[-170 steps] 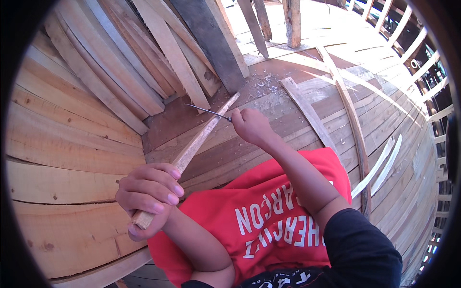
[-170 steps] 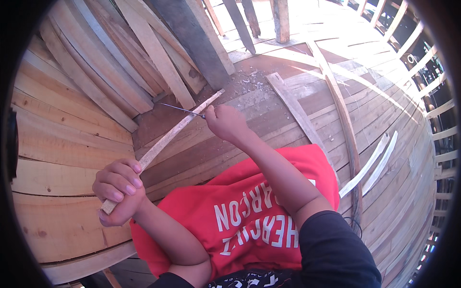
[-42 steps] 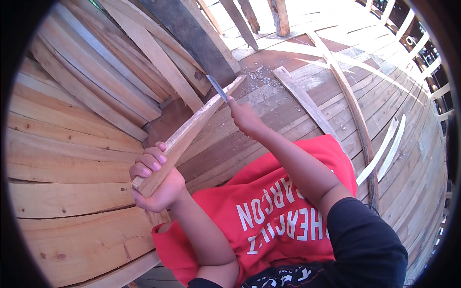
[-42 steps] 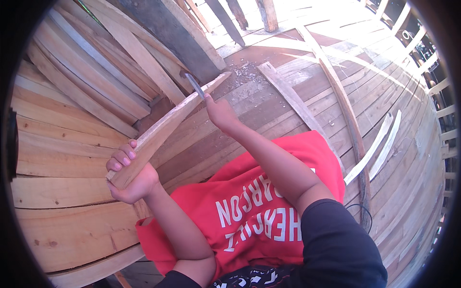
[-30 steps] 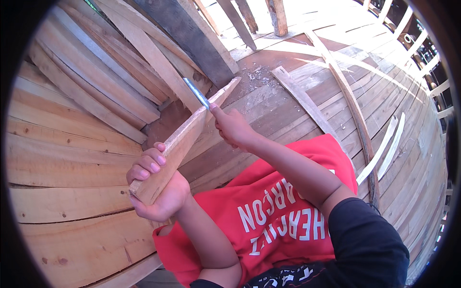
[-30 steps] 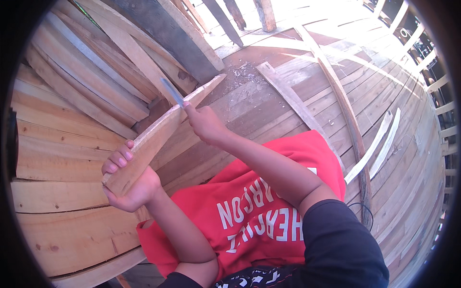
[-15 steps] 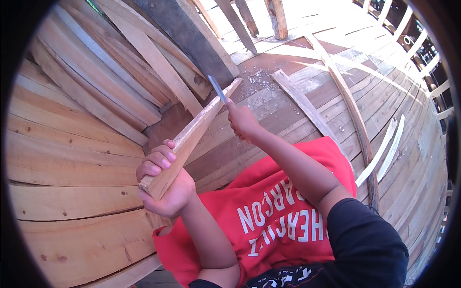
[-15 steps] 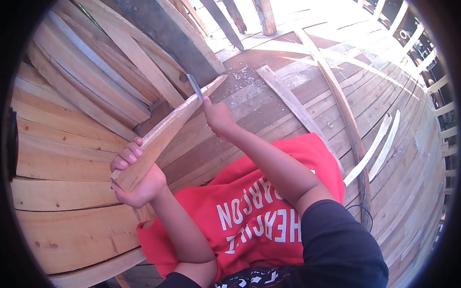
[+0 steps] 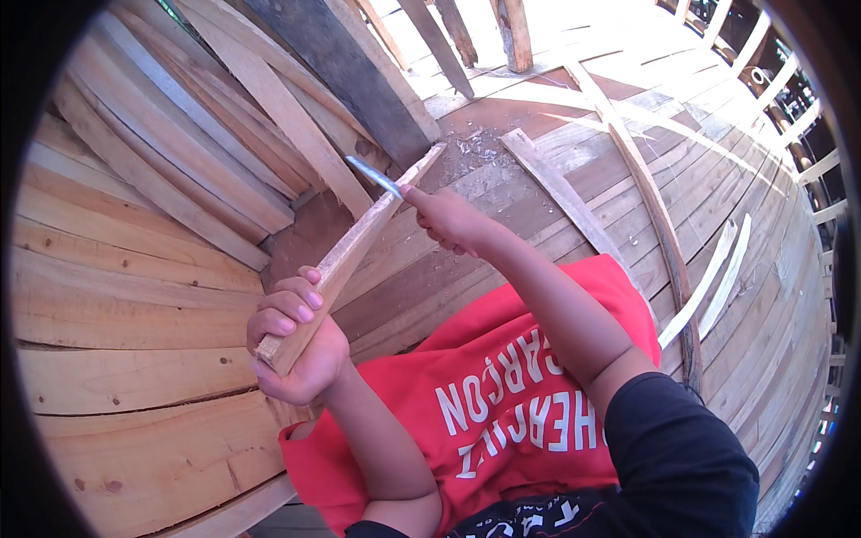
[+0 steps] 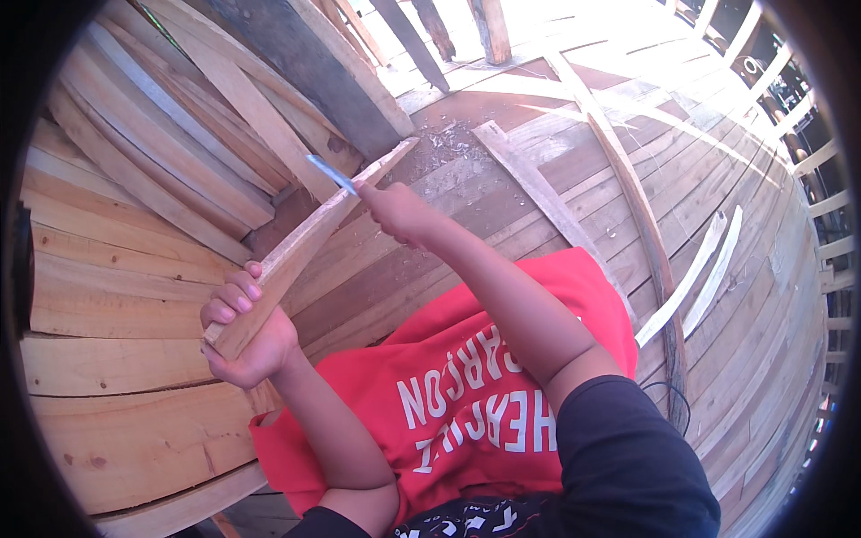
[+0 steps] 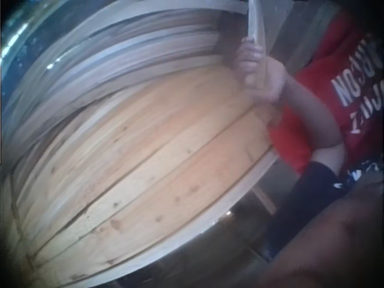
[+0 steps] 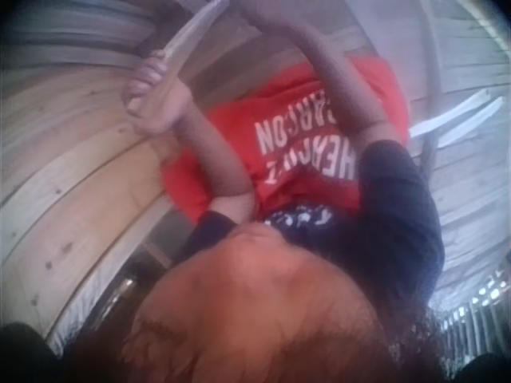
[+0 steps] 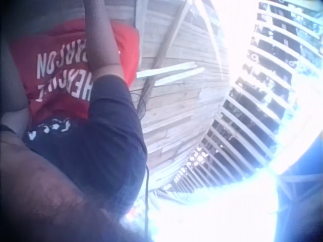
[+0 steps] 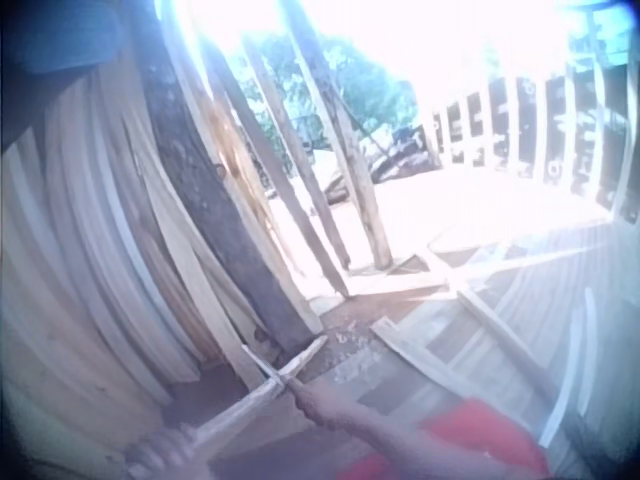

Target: The person carves a small wooden stick using a knife, holding the stick in the left hand and the knife in the right. They repeatedly shave thin layers from the stick's surface while seated on a wooden deck.

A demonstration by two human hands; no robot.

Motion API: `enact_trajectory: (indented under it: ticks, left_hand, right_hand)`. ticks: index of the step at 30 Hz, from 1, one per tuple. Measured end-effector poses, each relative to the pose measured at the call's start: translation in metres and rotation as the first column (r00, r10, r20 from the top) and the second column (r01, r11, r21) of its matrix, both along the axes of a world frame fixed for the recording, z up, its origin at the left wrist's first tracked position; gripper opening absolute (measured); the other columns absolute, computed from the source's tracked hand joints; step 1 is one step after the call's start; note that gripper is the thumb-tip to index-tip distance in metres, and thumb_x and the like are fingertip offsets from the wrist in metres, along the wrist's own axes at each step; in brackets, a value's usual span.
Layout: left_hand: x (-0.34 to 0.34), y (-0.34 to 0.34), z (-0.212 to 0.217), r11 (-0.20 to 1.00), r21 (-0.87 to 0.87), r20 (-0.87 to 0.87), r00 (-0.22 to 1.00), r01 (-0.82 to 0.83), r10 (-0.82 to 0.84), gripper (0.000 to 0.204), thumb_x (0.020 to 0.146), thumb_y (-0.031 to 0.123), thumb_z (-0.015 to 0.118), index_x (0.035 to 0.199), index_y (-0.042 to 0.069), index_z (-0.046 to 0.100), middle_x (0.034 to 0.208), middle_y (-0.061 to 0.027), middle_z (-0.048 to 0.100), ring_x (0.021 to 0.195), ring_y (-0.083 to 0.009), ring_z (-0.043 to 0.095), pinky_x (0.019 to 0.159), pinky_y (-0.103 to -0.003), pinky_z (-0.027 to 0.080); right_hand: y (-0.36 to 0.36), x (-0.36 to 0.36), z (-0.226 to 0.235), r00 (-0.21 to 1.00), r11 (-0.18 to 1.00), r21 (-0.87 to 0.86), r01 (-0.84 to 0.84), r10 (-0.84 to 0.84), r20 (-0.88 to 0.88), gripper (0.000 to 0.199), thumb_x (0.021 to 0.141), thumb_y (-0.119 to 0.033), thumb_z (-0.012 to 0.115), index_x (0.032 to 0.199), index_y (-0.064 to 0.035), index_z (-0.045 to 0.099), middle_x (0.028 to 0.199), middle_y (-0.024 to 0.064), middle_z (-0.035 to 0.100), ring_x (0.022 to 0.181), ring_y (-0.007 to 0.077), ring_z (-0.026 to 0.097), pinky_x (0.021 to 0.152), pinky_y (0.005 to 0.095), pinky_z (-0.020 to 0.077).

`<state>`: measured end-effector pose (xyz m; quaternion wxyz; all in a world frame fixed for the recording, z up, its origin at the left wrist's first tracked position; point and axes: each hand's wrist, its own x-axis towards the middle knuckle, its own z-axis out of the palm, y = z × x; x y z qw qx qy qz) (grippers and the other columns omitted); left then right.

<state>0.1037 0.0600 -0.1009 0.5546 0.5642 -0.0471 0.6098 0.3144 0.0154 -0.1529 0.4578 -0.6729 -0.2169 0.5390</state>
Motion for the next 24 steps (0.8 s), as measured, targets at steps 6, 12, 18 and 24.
enact_trajectory:
  ticks: [6,12,18,24]
  left_hand:
    - [-0.007,0.005,-0.001,0.996,0.084,-0.058,0.998,0.034,-0.029,0.046,0.092,0.047,0.038,0.079,0.007,0.055,0.07,-0.0105,0.057,0.067,-0.0264,0.055,0.074,-0.05,0.046]
    - [-0.011,0.011,-0.001,0.993,0.091,-0.055,0.996,0.075,-0.07,0.048,0.092,0.048,0.038,0.077,0.006,0.055,0.07,-0.0111,0.058,0.067,-0.0268,0.056,0.075,-0.05,0.046]
    - [-0.009,0.01,-0.002,0.995,0.059,-0.031,0.996,0.083,-0.081,0.048,0.091,0.048,0.039,0.076,0.005,0.056,0.068,-0.012,0.058,0.065,-0.0275,0.056,0.074,-0.05,0.046]
    - [-0.009,0.007,0.002,0.991,0.088,-0.11,0.989,0.105,-0.095,0.044,0.09,0.049,0.039,0.077,0.009,0.055,0.069,-0.0077,0.055,0.068,-0.0244,0.053,0.077,-0.049,0.042]
  right_hand:
    - [-0.012,-0.021,0.022,0.998,0.997,0.047,-0.066,0.065,0.024,0.058,0.095,-0.06,0.044,0.059,-0.0151,0.037,0.049,-0.0034,0.032,0.037,0.0077,0.026,0.035,0.0292,0.0183]
    - [-0.004,-0.014,0.005,1.0,0.999,0.031,-0.02,0.019,0.024,0.059,0.095,-0.06,0.044,0.059,-0.014,0.037,0.048,-0.0043,0.03,0.036,0.0086,0.026,0.034,0.0297,0.0185]
    - [-0.001,0.001,-0.009,1.0,1.0,-0.007,0.022,-0.022,0.007,0.061,0.095,-0.061,0.044,0.059,-0.0119,0.04,0.047,-0.0037,0.032,0.035,0.0093,0.029,0.033,0.0298,0.0216]
    - [-0.004,-0.024,0.006,0.997,0.983,0.173,-0.057,0.046,0.065,0.06,0.097,-0.057,0.043,0.059,-0.011,0.042,0.046,-0.0037,0.033,0.034,0.0097,0.03,0.033,0.0308,0.0239]
